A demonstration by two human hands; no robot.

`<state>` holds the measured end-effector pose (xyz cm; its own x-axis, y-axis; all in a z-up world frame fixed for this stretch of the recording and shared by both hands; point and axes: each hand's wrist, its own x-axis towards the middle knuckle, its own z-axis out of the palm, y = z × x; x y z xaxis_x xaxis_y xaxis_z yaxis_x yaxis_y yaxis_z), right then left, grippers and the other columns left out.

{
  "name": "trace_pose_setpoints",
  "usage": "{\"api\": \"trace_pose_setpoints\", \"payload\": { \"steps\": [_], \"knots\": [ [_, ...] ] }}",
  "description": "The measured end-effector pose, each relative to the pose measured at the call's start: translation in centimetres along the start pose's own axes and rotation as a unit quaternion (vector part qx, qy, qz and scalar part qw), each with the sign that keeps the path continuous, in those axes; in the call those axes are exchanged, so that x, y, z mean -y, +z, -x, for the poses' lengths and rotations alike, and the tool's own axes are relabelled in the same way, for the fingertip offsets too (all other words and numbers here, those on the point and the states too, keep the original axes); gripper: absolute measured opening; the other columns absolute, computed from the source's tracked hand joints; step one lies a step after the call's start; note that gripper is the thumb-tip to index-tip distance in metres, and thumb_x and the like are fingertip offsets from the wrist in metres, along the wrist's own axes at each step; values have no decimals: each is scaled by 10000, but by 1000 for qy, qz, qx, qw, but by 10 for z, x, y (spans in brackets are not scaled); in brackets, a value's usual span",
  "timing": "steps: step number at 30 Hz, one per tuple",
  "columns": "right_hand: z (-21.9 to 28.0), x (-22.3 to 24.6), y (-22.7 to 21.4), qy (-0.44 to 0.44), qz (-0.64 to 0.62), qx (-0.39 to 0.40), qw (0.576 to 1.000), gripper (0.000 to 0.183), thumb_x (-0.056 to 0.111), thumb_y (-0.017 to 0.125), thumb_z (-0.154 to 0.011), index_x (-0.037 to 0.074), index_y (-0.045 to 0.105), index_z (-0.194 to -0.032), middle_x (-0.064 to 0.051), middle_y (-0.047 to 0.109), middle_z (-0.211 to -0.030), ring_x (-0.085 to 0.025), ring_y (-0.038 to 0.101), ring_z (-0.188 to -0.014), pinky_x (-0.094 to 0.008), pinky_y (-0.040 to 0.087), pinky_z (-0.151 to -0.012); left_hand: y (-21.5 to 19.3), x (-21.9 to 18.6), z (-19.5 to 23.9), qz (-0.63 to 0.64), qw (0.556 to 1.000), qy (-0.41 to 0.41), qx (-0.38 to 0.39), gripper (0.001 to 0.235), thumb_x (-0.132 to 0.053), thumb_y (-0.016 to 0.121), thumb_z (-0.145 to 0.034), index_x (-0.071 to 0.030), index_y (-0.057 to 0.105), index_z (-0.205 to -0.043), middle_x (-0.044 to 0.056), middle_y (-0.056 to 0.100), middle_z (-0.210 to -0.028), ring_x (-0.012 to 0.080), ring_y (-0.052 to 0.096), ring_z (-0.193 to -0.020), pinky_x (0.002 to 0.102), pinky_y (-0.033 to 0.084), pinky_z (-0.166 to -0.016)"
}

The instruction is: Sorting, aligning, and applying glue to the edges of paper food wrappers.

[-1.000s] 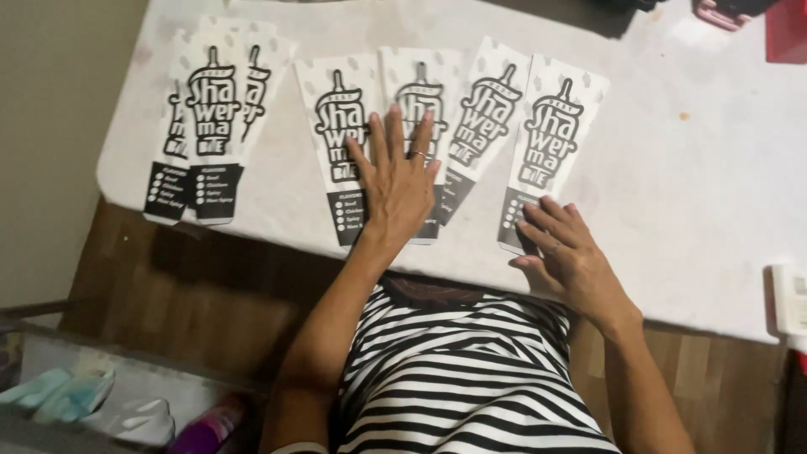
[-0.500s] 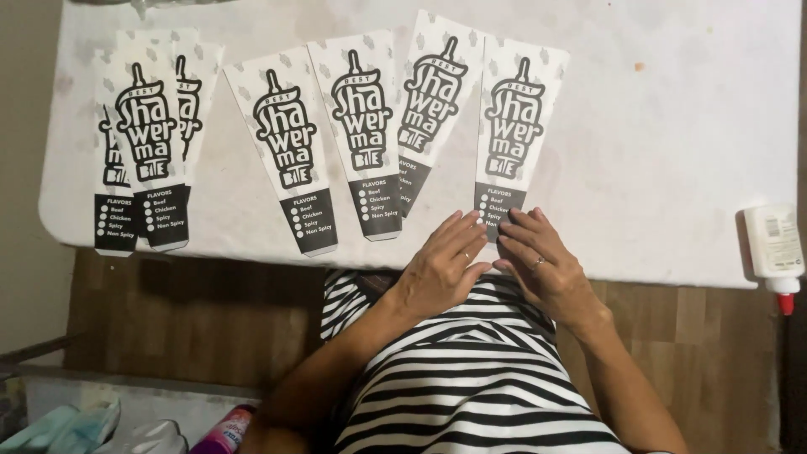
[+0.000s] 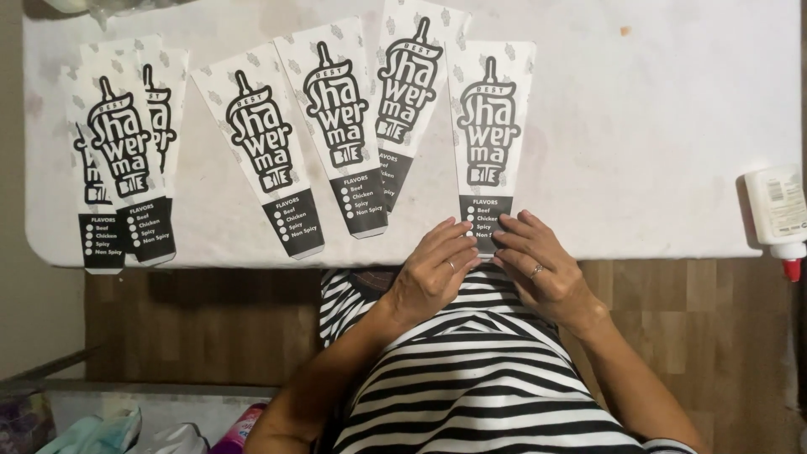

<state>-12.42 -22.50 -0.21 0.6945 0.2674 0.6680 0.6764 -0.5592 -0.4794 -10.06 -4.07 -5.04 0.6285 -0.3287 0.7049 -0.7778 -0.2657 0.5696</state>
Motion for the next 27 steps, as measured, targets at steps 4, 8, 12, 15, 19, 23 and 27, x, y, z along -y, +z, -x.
{"api": "trace_pose_setpoints", "payload": {
  "steps": [4, 8, 12, 15, 19, 23, 27],
  "knots": [
    [3, 1, 2, 58, -12, -11, 998, 71, -12, 773, -868, -48, 731, -823, -198, 774, -979, -444, 741, -1043, -582, 472, -1070, -2, -6, -7, 8, 998, -61, 10, 109, -44, 805, -870, 39, 735, -878, 119, 711, -926, 343, 729, -1029, 486, 566, -1013],
    [-3, 7, 1, 158, -35, -5, 987, 137, 38, 807, -871, -19, 712, -792, -157, 766, -962, -386, 736, -1065, -527, 416, -1152, -6, -12, -21, 33, 990, -136, 20, 87, 4, 779, -852, 10, 697, -881, 98, 653, -900, 347, 697, -991, 480, 561, -979],
    [3, 7, -7, 193, -71, 24, 978, 120, 78, 833, -847, 15, 736, -816, -138, 762, -955, -366, 728, -1075, -521, 419, -1174, 6, -5, -4, 31, 985, -171, 6, 142, 45, 762, -806, -30, 676, -891, 89, 623, -902, 346, 667, -991, 480, 550, -945],
    [1, 9, -15, 204, -99, 83, 970, 73, 1, 742, -880, 6, 715, -947, -139, 736, -1084, -280, 700, -1179, -485, 415, -1299, 15, 7, 10, 52, 979, -192, 28, 129, 36, 637, -872, -39, 681, -967, 131, 663, -1047, 322, 612, -1053, 419, 469, -1025],
    [2, 18, -15, 199, -82, 72, 974, 220, -79, 630, -895, -16, 716, -1087, -170, 705, -1199, -325, 662, -1278, -490, 421, -1342, 20, 9, 13, 83, 972, -211, 54, 220, 128, 616, -842, -48, 707, -939, 101, 689, -1039, 278, 613, -1044, 384, 517, -975],
    [13, 24, 7, 152, -14, 16, 988, 242, -59, 715, -978, -1, 719, -1212, -201, 693, -1316, -390, 622, -1397, -609, 393, -1351, 23, 2, 12, 25, 987, -157, 31, 216, 117, 608, -811, -25, 689, -952, 66, 660, -1033, 336, 622, -997, 431, 550, -924],
    [39, -29, 13, 49, 17, 8, 999, 252, -68, 760, -945, -51, 749, -1196, -239, 736, -1250, -404, 688, -1280, -434, 459, -1076, -2, 8, -4, -1, 995, -96, -8, 312, 169, 549, -746, -42, 659, -949, 53, 621, -1021, 314, 598, -998, 414, 530, -919]
  ]
}}
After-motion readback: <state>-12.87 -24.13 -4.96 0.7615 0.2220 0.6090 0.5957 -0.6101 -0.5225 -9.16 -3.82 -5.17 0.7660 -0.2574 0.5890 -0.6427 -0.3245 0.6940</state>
